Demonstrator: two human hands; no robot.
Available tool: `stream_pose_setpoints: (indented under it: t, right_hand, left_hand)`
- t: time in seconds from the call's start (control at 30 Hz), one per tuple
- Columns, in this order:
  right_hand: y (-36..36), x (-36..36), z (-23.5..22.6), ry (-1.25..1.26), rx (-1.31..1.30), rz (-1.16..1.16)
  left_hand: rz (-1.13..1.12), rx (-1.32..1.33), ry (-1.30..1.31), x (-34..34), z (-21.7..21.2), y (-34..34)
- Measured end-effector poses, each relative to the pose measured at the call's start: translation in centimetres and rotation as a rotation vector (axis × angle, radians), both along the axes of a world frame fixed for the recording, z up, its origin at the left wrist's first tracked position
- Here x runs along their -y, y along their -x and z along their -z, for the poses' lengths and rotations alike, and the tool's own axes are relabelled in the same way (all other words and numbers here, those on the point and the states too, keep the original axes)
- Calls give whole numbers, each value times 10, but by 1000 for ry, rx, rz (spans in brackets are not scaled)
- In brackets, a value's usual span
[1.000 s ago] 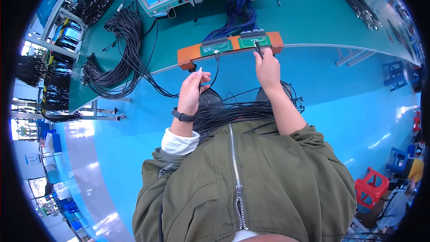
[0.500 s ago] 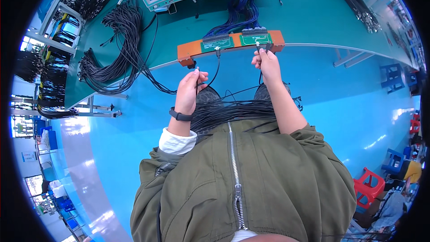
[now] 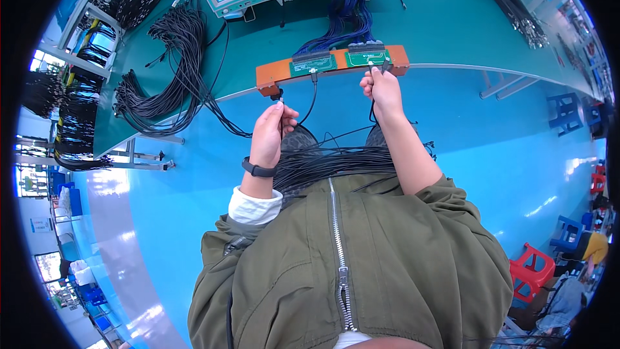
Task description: Testing the functionality of black electronic cables using a specialized testing machine.
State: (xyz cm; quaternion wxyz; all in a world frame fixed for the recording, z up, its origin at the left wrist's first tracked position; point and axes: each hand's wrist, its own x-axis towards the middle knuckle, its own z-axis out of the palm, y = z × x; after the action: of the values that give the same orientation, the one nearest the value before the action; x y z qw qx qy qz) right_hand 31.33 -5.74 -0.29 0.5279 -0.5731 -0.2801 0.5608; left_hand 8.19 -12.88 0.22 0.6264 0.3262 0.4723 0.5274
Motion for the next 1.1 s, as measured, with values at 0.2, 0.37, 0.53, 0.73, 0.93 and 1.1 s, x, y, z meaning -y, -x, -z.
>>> stream_pose_setpoints:
  t: [0.2,0.37,0.53,0.73,0.93,1.1]
  right_hand:
    - [-18,-3,-1,-47,99,-94]
    - [-50,5,12,-140,-9,129]
    - [-98,18,17,-339,-172,293]
    - [-118,44,-5,-394,-275,351]
    - [-120,49,-9,-309,-148,407]
    - [-124,47,-9,-288,-127,399]
  left_hand:
    - [27,-29,-43,7,-10,0]
    - [-22,27,-77,20,-18,7]
    - [-71,63,-90,29,-17,20]
    - [-66,104,-67,37,-6,25]
    - [-107,148,-47,37,-5,19]
    - [-247,100,-92,33,-14,8]
